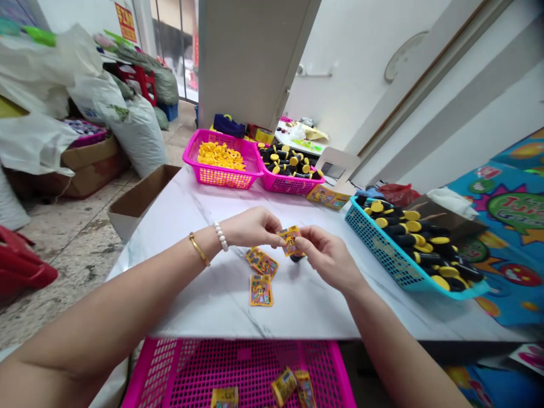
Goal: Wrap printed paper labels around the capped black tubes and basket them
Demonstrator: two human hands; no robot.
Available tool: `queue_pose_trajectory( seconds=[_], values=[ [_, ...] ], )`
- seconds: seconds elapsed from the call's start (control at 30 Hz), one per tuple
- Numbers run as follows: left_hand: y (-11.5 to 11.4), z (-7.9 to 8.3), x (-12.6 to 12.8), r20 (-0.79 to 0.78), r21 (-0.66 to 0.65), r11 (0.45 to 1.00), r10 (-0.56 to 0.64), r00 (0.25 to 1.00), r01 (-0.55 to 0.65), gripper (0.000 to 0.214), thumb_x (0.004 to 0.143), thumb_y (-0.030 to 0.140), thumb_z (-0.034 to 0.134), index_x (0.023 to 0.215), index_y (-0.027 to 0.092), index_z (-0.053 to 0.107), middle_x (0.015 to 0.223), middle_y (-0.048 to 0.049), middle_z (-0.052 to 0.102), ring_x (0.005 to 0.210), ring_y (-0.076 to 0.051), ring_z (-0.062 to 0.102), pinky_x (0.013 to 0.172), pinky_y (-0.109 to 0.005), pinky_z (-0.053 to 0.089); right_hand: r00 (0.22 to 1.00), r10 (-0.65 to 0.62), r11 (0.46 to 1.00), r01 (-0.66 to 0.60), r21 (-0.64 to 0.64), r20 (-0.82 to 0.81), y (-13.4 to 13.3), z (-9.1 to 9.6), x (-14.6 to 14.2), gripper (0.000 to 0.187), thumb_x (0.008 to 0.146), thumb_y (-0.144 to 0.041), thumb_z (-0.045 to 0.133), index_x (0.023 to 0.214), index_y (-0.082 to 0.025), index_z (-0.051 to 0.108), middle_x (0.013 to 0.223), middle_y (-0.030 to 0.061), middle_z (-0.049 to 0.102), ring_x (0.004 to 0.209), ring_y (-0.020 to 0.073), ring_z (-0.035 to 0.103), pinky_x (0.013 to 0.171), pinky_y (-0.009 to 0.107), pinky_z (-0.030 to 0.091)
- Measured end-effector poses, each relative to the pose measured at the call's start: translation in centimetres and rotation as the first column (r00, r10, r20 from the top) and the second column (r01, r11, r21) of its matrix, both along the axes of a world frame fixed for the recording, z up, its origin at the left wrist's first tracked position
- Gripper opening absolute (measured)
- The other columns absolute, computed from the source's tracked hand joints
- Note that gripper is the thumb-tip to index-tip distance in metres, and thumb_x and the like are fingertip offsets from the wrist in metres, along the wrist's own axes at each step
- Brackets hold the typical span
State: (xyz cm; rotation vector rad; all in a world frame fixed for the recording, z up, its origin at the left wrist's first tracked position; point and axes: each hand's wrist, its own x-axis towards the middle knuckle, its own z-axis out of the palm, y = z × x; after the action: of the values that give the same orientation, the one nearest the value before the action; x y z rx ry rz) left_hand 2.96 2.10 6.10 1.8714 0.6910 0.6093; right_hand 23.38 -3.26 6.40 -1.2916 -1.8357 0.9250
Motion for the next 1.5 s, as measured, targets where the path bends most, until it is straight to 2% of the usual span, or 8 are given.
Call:
queue_pose_trajectory(
  seconds=[0.13, 0.27, 0.47, 0.9, 1.03, 1.17, 1.3, 1.5],
  values=[
    [-0.1, 0.7, -0.2, 0.04, 0.0, 0.985, 0.172, 0.984, -0.172, 0.018, 0.074, 0.03, 0.068, 0.066, 0.014, 0.064, 0.059, 0.0008, 0.06, 0.051, -0.008, 0.049, 0.049, -0.019, 0.035, 0.99, -0.023, 0.993, 0.006, 0.119, 0.141, 1.8, 0.8, -0.5, 0.037, 0.088, -0.045, 0.054, 0.064, -0.017, 0.059, 0.056, -0.001, 0.058, 0.05, 0.0099, 0.051, 0.048, 0.021, 0.039],
    [-1.0, 1.3, 0.8, 0.298, -0.184, 0.84, 0.542, 0.786, -0.51, 0.028, 0.081, 0.042, 0.06, 0.07, 0.016, 0.056, 0.049, 0.0067, 0.043, 0.041, -0.006, 0.036, 0.041, -0.018, 0.027, 0.968, -0.225, 0.935, 0.247, 0.253, -0.115, 3.1, -0.7, -1.5, 0.045, 0.09, -0.049, 0.05, 0.058, -0.018, 0.054, 0.05, -0.0019, 0.051, 0.046, 0.0098, 0.046, 0.044, 0.021, 0.035],
    [-2.2, 0.4, 2.4, 0.306, -0.224, 0.822, 0.569, 0.763, -0.523, 0.035, 0.08, 0.049, 0.061, 0.07, 0.015, 0.064, 0.054, 0.0036, 0.049, 0.041, -0.006, 0.039, 0.04, -0.019, 0.028, 0.929, -0.245, 0.935, 0.302, 0.185, -0.277, 3.0, -2.8, -1.6, 0.042, 0.089, -0.052, 0.05, 0.066, -0.018, 0.058, 0.052, -0.0024, 0.049, 0.044, 0.0103, 0.042, 0.04, 0.022, 0.031],
    [-1.4, -0.2, 2.5, 0.295, -0.437, 0.781, 0.594, 0.749, -0.446, 0.032, 0.06, 0.04, 0.081, 0.067, 0.012, 0.066, 0.047, 0.0043, 0.048, 0.04, -0.004, 0.032, 0.038, -0.02, 0.017, 0.973, -0.182, 0.786, 0.057, 0.616, 0.143, 2.3, -2.8, -1.0, 0.026, 0.092, -0.038, 0.053, 0.08, -0.019, 0.066, 0.071, 0.0026, 0.063, 0.065, 0.0147, 0.056, 0.066, 0.027, 0.043],
    [-0.4, -0.3, 1.8, 0.301, -0.421, 0.793, 0.58, 0.757, -0.441, 0.025, 0.064, 0.035, 0.078, 0.068, 0.013, 0.067, 0.052, 0.0017, 0.055, 0.037, -0.004, 0.032, 0.037, -0.021, 0.014, 0.874, -0.21, 0.871, -0.037, 0.49, 0.439, 3.0, -1.7, 1.8, 0.035, 0.078, -0.045, 0.067, 0.104, -0.021, 0.069, 0.107, 0.01, 0.064, 0.098, 0.0241, 0.06, 0.085, 0.035, 0.046],
    [0.3, -0.5, 1.4, 0.226, -0.387, 0.728, 0.671, 0.706, -0.567, 0.019, 0.065, 0.029, 0.078, 0.071, 0.012, 0.072, 0.05, 0.0027, 0.054, 0.037, -0.003, 0.026, 0.038, -0.022, 0.011, 0.791, -0.055, 0.975, -0.088, 0.203, 0.609, 3.8, -1.7, 3.4, 0.018, 0.079, -0.03, 0.064, 0.091, -0.021, 0.072, 0.095, 0.0066, 0.067, 0.077, 0.0179, 0.063, 0.071, 0.03, 0.047],
    [0.9, -1.0, 1.3, 0.179, -0.317, 0.657, 0.749, 0.638, -0.684, 0.019, 0.061, 0.027, 0.08, 0.065, 0.011, 0.071, 0.044, 0.0042, 0.048, 0.039, -0.003, 0.027, 0.04, -0.022, 0.015, 0.815, -0.016, 0.988, -0.075, 0.133, 0.579, 3.9, -1.9, 2.7, 0.025, 0.082, -0.043, 0.062, 0.09, -0.022, 0.074, 0.088, 0.0046, 0.07, 0.075, 0.0179, 0.063, 0.067, 0.029, 0.045],
    [2.0, -1.9, 0.8, 0.211, -0.476, 0.669, 0.717, 0.664, -0.571, 0.019, 0.068, 0.026, 0.076, 0.069, 0.009, 0.068, 0.041, 0.0038, 0.046, 0.034, -0.004, 0.031, 0.036, -0.019, 0.012, 0.81, -0.042, 0.988, -0.056, 0.147, 0.585, 3.1, -2.1, 2.3, 0.025, 0.083, -0.046, 0.062, 0.086, -0.027, 0.077, 0.079, 0.0044, 0.072, 0.071, 0.0193, 0.064, 0.067, 0.031, 0.045]
  ],
)
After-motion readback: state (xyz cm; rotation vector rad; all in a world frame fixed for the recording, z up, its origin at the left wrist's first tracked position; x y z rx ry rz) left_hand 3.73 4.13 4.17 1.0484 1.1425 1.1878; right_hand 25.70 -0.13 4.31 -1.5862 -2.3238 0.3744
